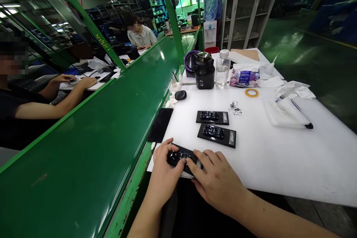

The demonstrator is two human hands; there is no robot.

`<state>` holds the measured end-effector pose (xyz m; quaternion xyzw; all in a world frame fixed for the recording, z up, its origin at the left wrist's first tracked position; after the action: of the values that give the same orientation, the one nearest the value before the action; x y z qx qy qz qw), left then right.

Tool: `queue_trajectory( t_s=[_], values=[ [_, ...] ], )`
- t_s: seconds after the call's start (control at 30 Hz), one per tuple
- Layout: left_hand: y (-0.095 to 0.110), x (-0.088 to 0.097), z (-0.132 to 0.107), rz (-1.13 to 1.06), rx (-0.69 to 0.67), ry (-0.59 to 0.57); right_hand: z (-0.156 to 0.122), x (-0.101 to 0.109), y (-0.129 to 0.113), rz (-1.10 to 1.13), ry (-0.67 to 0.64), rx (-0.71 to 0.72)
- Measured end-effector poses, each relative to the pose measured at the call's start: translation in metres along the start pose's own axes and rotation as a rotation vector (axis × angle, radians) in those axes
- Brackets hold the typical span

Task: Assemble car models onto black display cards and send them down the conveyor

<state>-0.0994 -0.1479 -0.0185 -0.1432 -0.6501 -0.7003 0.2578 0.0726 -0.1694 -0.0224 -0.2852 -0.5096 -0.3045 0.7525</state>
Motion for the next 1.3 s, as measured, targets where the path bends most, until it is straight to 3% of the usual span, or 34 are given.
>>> queue_trajectory(
  t_s=[0.67,0.83,1.17,1.3],
  values=[
    [-0.005,-0.002,0.002,-0.044,0.022,-0.027,-0.006,0.0,0.004,0.139,0.033,-0.045],
    [-0.009,-0.001,0.001,-0.184,-0.008,-0.023,-0.006,0.001,0.004,0.198,0.037,-0.084],
    [-0.024,0.005,0.001,-0.677,0.126,0.233,-0.006,0.002,0.007,0.225,0.068,-0.122],
    [-0.025,0.013,-0.003,-0.582,0.061,0.348,-0.008,0.001,0.007,0.213,0.086,-0.127]
  ],
)
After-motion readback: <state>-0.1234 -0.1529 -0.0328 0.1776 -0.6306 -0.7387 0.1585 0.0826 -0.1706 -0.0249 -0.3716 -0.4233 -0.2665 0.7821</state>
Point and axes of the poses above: each hand's wrist, its own z-axis towards the middle knuckle, its own x-axis out of the back of the hand, y = z × x, the point moved 4 cm from there along z, towards the middle knuckle, and after that the axes turned 8 degrees about -z, right-handed, at the moved point
